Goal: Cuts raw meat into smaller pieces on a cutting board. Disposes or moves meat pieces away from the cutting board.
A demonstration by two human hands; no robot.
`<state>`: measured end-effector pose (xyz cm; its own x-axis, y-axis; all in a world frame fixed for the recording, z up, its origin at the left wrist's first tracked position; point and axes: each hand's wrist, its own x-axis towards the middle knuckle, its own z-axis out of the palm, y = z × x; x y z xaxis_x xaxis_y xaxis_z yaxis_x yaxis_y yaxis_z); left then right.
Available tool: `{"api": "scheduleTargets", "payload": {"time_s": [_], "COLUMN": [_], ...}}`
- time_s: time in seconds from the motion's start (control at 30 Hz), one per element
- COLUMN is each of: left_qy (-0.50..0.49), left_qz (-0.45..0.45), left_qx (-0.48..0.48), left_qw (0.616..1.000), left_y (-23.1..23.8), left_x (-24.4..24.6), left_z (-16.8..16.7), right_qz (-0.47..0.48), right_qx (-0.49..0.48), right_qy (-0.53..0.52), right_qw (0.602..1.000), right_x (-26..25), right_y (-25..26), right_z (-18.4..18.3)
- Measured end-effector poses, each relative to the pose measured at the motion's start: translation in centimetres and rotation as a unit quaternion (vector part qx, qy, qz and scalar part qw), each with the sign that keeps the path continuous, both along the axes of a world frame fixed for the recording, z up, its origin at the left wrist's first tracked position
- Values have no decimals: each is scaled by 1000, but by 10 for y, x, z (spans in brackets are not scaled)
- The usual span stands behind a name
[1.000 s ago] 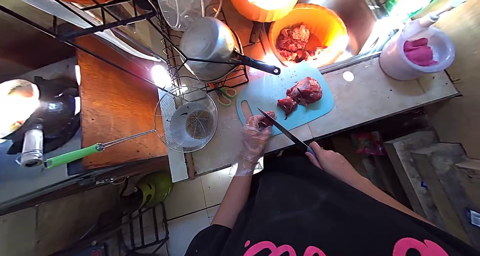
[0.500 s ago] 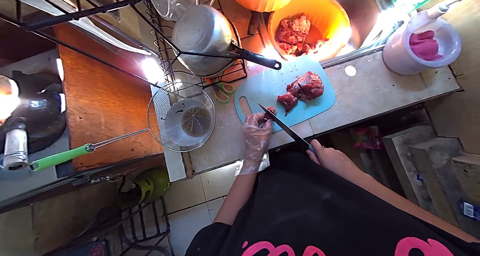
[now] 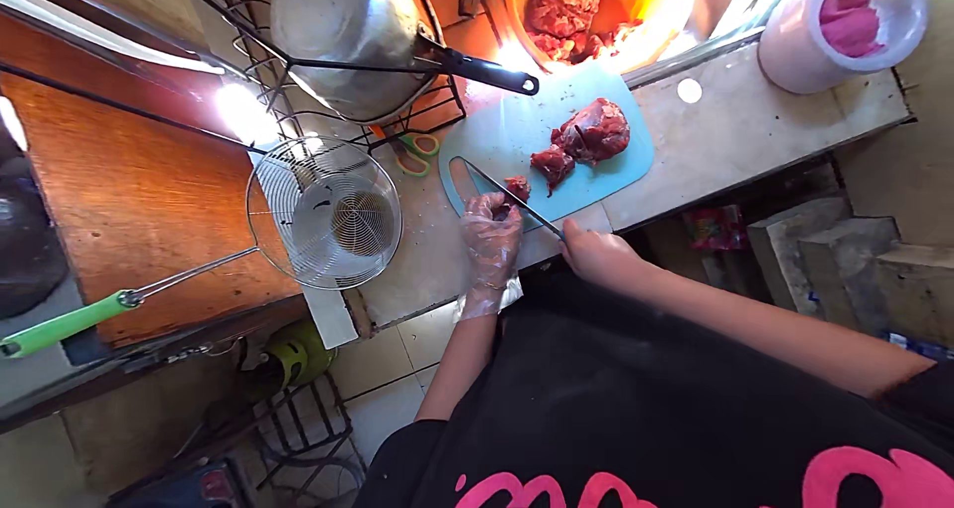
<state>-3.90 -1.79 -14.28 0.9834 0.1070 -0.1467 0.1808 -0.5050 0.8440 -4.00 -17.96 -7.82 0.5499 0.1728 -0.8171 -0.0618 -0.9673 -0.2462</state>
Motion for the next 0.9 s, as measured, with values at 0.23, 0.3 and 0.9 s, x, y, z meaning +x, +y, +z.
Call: {"api": "scheduleTargets", "payload": {"time_s": [0.23, 0.3, 0.9], "left_qy": [-14, -7, -29], "left_qz": [1, 16, -64], "left_qx": [34, 29, 105], "left_qw": [999, 999, 992], "left_y": [-4, -8, 23], "left_x": [4, 6, 18], "left_z": [-3, -2, 4], "right_qz": [-21, -13, -29], "right_qx": [35, 63, 63], "right_qy": [-70, -81, -140], "right_qw": [997, 995, 988], "right_x": [12, 9, -19], "right_y": [14, -3, -44], "right_z": [-17, -21, 0]}}
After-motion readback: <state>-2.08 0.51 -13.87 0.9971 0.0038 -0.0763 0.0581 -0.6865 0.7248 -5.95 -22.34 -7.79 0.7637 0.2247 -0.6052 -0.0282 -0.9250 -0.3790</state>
